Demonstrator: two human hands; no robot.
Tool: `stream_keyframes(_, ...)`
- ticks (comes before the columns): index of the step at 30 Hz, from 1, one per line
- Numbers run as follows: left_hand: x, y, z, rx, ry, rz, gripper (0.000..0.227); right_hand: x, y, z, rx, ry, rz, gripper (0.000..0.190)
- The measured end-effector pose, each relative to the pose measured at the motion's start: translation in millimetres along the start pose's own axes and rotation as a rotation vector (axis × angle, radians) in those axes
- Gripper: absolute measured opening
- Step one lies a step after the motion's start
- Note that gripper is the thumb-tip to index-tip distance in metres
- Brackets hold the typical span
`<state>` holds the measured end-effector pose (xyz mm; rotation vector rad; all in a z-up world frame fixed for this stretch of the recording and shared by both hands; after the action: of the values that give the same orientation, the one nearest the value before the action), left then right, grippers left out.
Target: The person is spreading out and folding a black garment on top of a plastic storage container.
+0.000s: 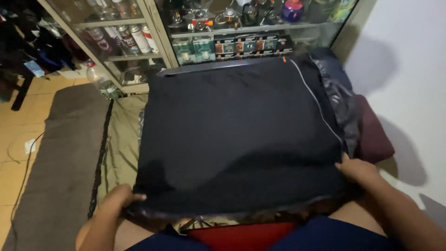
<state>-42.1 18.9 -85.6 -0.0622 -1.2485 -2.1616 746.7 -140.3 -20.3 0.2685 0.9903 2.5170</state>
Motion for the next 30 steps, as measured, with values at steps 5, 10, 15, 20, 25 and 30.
stream_keyframes(5, -41, 107, 13, -0.705, 0.188, -0.547, 0.088, 31, -26, -19, -0.627, 0.671, 0.315, 0.023)
stream_keyframes(10, -156, 133, 22, -0.935, 0.047, -0.727, 0.066, 185, -10, 53, -0.856, 0.44, 0.546, 0.055)
stream_keyframes(15, -185, 75, 61, -1.017, 0.076, -0.79, 0.074, 159, -123, 61, -1.04, 0.614, 0.513, 0.052)
stream_keyframes(20, -177, 44, 153, -1.126, 0.412, -0.597, 0.097, 114, -202, 133, -1.213, 0.621, 0.379, 0.037)
stream_keyframes(25, -231, 16, 232, -0.861, 0.069, -0.617, 0.117, 179, -220, 213, -0.729, 0.504, 0.512, 0.113)
stream_keyframes(30, -245, 17, 255, -0.776, -0.306, -0.524, 0.063, 202, -279, 238, -0.445, 0.712, 0.61, 0.057)
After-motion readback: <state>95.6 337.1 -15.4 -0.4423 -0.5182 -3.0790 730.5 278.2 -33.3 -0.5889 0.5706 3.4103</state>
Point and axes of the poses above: each hand's wrist, its own y-axis away from the middle knuckle, its own z-axis out of the back of the hand, x = y × z, the point moved 3 cm from there along -y, towards the middle knuckle, and after that the axes turned 12 degrees about z, right-handed, at the moved point
